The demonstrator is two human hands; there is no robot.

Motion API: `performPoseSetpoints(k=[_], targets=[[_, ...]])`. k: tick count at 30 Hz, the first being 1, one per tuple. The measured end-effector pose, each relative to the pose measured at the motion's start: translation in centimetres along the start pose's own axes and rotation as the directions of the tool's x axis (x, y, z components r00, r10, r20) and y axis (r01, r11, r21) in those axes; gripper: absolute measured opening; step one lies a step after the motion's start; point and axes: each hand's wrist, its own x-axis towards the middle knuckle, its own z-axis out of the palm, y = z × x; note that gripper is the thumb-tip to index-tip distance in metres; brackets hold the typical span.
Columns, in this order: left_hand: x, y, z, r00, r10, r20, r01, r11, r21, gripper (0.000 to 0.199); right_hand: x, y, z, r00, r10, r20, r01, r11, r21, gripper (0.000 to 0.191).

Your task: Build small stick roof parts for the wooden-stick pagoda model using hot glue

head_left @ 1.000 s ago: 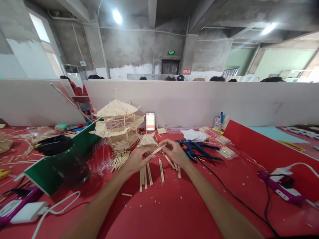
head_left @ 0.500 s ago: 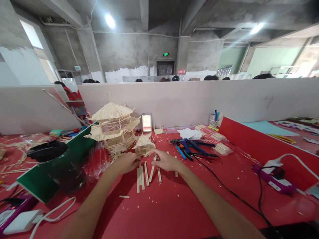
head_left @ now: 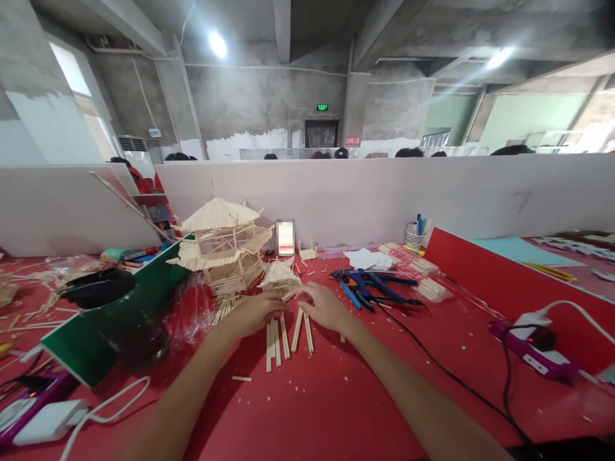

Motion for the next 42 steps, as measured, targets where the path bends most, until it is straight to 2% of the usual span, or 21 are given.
performPoseSetpoints(k=[3,8,12,17,22,24,29,36,42], targets=[[0.3,0.1,0.1,0.988,0.102,0.112,-0.108,0.993,0.049,0.041,0.1,0.2,-0.2,0.999,-0.013,-0.034,0.012,0.999,-0.037,0.013],[0.4,0.2,-0.2,0.987,0.114,0.116,-0.119,0.992,0.042,0.041,0.3,0.2,-0.4,0.999,0.029,-0.039,-0.028,0.999,0.028,0.018],[0.3,0.1,-0.4,0.984,0.133,0.117,-0.135,0.991,0.010,0.040,0.4,0.7,-1.0,0.995,0.099,-0.009,-0.098,0.988,0.122,0.012],[0.4,-0.8,-0.2,0.985,0.154,0.082,-0.149,0.987,-0.057,0.035,0.5,1.5,-2.6,0.996,0.090,-0.017,-0.090,0.995,-0.050,0.018],[0.4,-1.7,0.2,0.978,0.171,0.115,-0.172,0.985,-0.004,0.036,0.2,2.0,-4.0,0.985,0.166,0.036,-0.152,0.955,-0.254,0.024],[0.4,-1.9,0.4,0.980,0.164,0.108,-0.167,0.986,0.020,0.033,0.1,2.2,-4.2,0.970,0.228,0.086,-0.185,0.920,-0.347,0.022],[0.4,-1.8,0.7,0.988,0.121,0.100,-0.129,0.989,0.075,0.033,-0.2,2.3,-3.6,0.893,0.401,0.204,-0.256,0.827,-0.501,0.024],[0.8,-0.4,0.5,0.991,0.064,0.115,-0.078,0.989,0.127,0.040,-0.3,1.6,-3.1,0.876,0.431,0.216,-0.283,0.822,-0.494,0.017],[0.9,0.2,0.7,0.988,0.038,0.147,-0.059,0.989,0.139,0.036,0.1,2.5,-3.4,0.876,0.430,0.218,-0.340,0.872,-0.351,0.022]])
